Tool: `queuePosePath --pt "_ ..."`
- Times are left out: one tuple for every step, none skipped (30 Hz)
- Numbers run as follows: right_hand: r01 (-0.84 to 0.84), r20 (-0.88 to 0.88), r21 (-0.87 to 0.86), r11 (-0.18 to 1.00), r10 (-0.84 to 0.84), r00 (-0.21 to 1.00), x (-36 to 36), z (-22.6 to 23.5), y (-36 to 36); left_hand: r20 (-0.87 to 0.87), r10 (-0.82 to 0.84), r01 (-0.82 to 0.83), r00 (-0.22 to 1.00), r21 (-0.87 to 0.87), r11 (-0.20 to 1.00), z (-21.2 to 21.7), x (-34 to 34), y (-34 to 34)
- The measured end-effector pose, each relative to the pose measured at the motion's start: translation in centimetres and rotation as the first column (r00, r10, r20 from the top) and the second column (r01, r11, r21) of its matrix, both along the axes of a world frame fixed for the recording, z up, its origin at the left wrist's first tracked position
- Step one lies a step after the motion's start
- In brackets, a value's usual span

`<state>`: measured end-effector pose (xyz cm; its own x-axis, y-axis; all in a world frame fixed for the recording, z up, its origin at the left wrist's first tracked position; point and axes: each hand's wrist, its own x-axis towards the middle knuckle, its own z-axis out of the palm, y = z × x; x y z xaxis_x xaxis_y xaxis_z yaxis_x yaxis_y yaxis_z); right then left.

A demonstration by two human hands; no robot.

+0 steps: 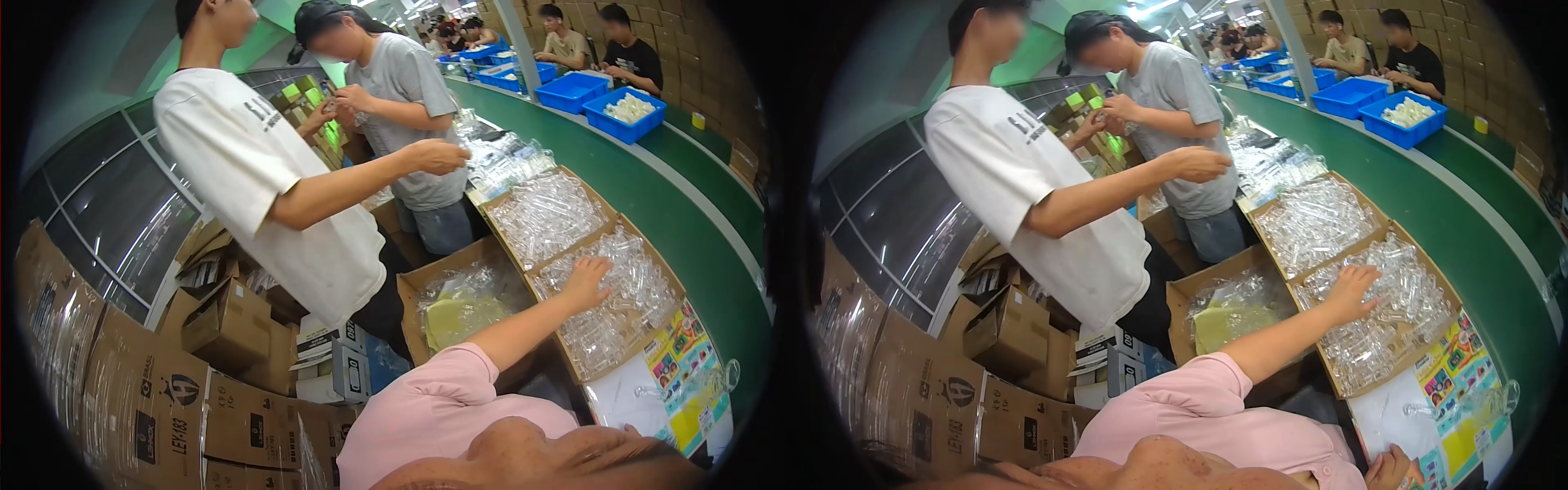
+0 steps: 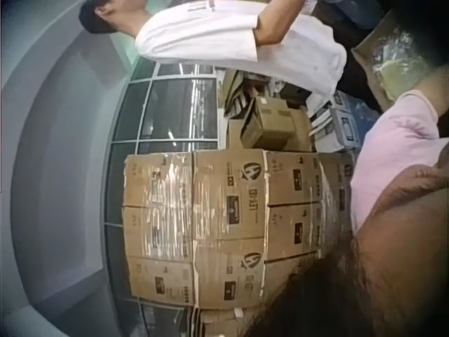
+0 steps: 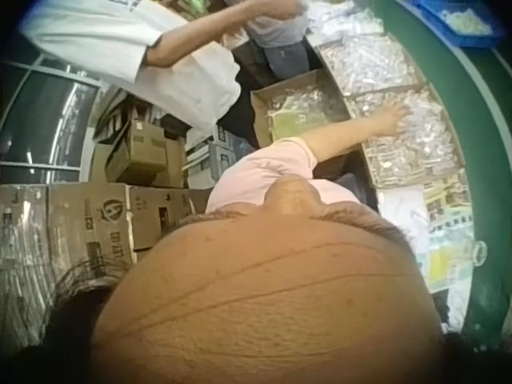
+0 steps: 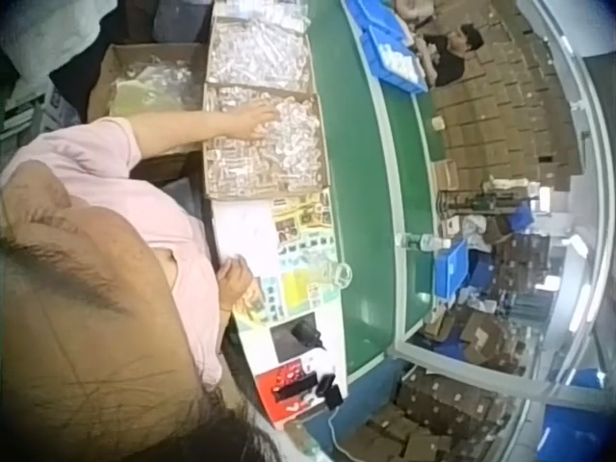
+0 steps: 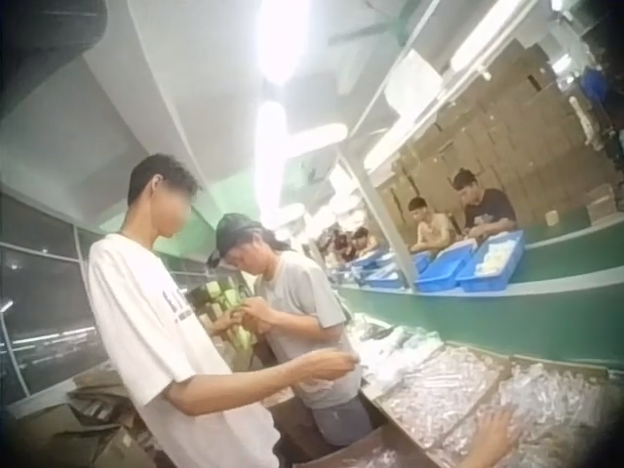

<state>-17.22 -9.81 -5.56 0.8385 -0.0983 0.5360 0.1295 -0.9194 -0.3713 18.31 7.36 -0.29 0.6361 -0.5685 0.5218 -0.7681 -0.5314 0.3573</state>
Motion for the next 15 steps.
queuePosePath --pt "-0.011 0.008 0.003 1.0 0.011 1.0 0.2 -0.1 0.1 -0.023 -0.003 0.003 1.0 0.006 1.0 0.0 -0.1 0.0" --pt "0.005 0.006 0.009 1.0 -0.005 1.0 -0.1 -0.1 0.1 -0.049 -0.011 0.011 0.999 0.008 1.0 0.0 -0.3 -0.2" --pt "0.021 0.002 0.015 1.0 -0.021 1.0 -0.2 -0.1 0.2 -0.045 -0.005 0.005 0.999 0.009 1.0 0.1 -0.3 -0.2" --pt "0.028 -0.006 0.029 0.999 -0.028 1.0 -0.2 -0.1 0.3 -0.051 -0.009 0.009 0.999 0.006 1.0 0.0 -0.4 -0.1" --pt "0.025 -0.004 0.03 0.999 -0.025 1.0 -0.1 0.0 0.2 -0.057 -0.015 0.015 0.998 0.004 1.0 0.0 -0.3 0.0" --pt "0.016 -0.013 0.033 0.999 -0.015 1.0 -0.1 0.0 0.1 -0.058 -0.014 0.014 0.998 0.004 1.0 0.0 -0.2 0.0" --pt "0.007 -0.025 0.035 0.999 -0.007 1.0 -0.1 -0.1 0.1 -0.05 -0.018 0.018 0.999 -0.004 1.0 -0.1 -0.1 0.0" --pt "0.011 -0.032 0.035 0.999 -0.01 0.999 -0.1 0.2 0.2 -0.047 -0.027 0.027 0.999 -0.012 1.0 -0.1 -0.1 -0.1" --pt "0.023 -0.027 0.031 0.999 -0.022 0.999 0.1 0.6 0.4 -0.056 -0.032 0.032 0.998 -0.013 0.999 -0.2 -0.1 -0.2" --pt "0.036 -0.025 0.026 0.999 -0.035 0.999 0.2 0.9 0.5 -0.036 -0.006 0.006 0.999 -0.006 1.0 -0.4 0.0 -0.1" --pt "0.049 -0.039 0.022 0.999 -0.048 0.998 0.2 1.0 0.7 -0.018 0.013 -0.013 1.0 -0.002 1.0 -0.3 0.0 -0.1" --pt "0.061 -0.048 0.04 0.997 -0.059 0.997 -0.2 0.8 0.7 -0.043 -0.016 0.016 0.999 -0.014 1.0 -0.6 0.1 -0.6" --pt "0.074 -0.057 0.056 0.996 -0.071 0.996 -0.5 0.4 0.8 -0.031 -0.023 0.022 0.999 -0.04 0.999 -0.9 0.4 -0.8" --pt "0.074 -0.063 0.076 0.994 -0.069 0.996 -0.4 -0.2 0.8 -0.015 -0.015 0.014 1.0 -0.062 0.998 -1.0 0.8 -0.6" --pt "0.076 -0.067 0.097 0.992 -0.07 0.995 -0.3 -0.8 0.6 -0.038 -0.034 0.031 0.999 -0.072 0.997 -0.9 0.8 -0.6"
